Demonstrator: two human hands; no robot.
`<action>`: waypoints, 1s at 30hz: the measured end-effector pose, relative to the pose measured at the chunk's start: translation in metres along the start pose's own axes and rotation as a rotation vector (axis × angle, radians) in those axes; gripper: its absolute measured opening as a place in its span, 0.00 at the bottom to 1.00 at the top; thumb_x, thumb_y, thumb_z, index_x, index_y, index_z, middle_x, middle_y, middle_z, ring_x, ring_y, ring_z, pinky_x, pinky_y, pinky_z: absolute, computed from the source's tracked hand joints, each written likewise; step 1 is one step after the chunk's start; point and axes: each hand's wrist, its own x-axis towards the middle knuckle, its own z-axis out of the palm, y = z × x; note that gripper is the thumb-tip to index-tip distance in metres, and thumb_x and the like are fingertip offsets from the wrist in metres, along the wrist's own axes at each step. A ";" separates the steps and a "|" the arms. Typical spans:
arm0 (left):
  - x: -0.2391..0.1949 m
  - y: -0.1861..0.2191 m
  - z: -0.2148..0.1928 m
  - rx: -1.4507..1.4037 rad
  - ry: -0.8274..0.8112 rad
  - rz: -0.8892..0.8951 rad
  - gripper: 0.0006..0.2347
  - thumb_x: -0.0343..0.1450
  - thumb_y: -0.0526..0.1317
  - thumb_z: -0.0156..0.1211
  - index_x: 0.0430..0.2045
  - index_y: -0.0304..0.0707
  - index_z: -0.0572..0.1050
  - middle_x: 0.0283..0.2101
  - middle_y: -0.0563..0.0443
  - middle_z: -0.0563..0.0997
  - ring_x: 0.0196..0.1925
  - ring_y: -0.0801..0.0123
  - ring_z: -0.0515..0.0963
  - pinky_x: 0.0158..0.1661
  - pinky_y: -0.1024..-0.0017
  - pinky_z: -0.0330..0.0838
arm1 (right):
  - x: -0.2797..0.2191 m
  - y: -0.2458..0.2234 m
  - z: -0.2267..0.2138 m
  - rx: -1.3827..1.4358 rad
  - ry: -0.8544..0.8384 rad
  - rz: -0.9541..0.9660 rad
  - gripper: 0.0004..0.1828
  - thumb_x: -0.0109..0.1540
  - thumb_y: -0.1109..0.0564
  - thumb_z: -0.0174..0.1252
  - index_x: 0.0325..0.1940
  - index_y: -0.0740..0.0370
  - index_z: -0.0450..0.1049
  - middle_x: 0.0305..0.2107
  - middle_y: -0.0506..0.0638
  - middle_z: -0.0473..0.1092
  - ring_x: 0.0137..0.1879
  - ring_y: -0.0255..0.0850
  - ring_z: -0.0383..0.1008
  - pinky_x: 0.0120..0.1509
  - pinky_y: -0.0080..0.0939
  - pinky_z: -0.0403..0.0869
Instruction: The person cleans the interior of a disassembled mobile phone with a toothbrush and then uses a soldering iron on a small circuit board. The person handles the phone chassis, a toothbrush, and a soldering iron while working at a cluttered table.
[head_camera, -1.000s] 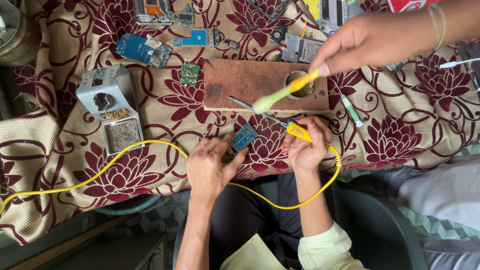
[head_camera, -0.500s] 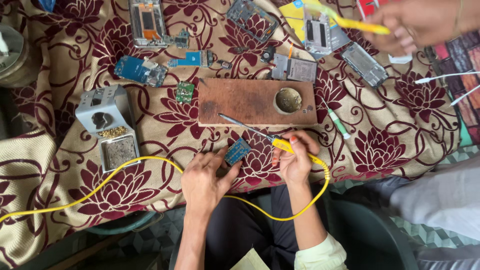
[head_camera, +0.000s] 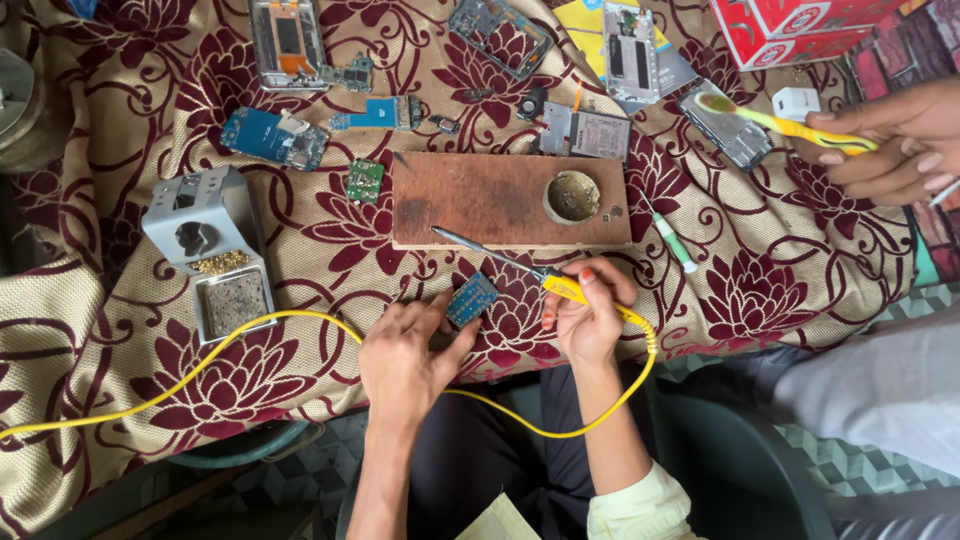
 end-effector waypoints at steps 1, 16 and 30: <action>0.000 0.000 0.000 0.002 0.002 -0.001 0.18 0.63 0.49 0.72 0.41 0.36 0.84 0.24 0.56 0.79 0.29 0.67 0.77 0.34 0.69 0.74 | 0.000 0.000 0.000 0.001 0.000 -0.003 0.12 0.70 0.59 0.49 0.42 0.74 0.71 0.21 0.61 0.70 0.22 0.45 0.72 0.23 0.41 0.73; -0.001 0.001 -0.001 0.027 0.029 0.037 0.18 0.66 0.50 0.71 0.39 0.35 0.84 0.27 0.52 0.81 0.30 0.64 0.77 0.34 0.67 0.73 | 0.000 0.002 0.001 0.039 0.009 0.007 0.12 0.69 0.58 0.50 0.42 0.74 0.71 0.24 0.62 0.71 0.23 0.47 0.73 0.23 0.43 0.74; -0.001 0.001 0.004 0.058 0.013 0.017 0.19 0.63 0.52 0.73 0.38 0.35 0.85 0.25 0.53 0.80 0.29 0.65 0.77 0.33 0.67 0.74 | 0.000 0.006 0.001 0.067 -0.025 -0.054 0.11 0.69 0.60 0.49 0.41 0.75 0.71 0.27 0.60 0.70 0.23 0.48 0.73 0.22 0.44 0.73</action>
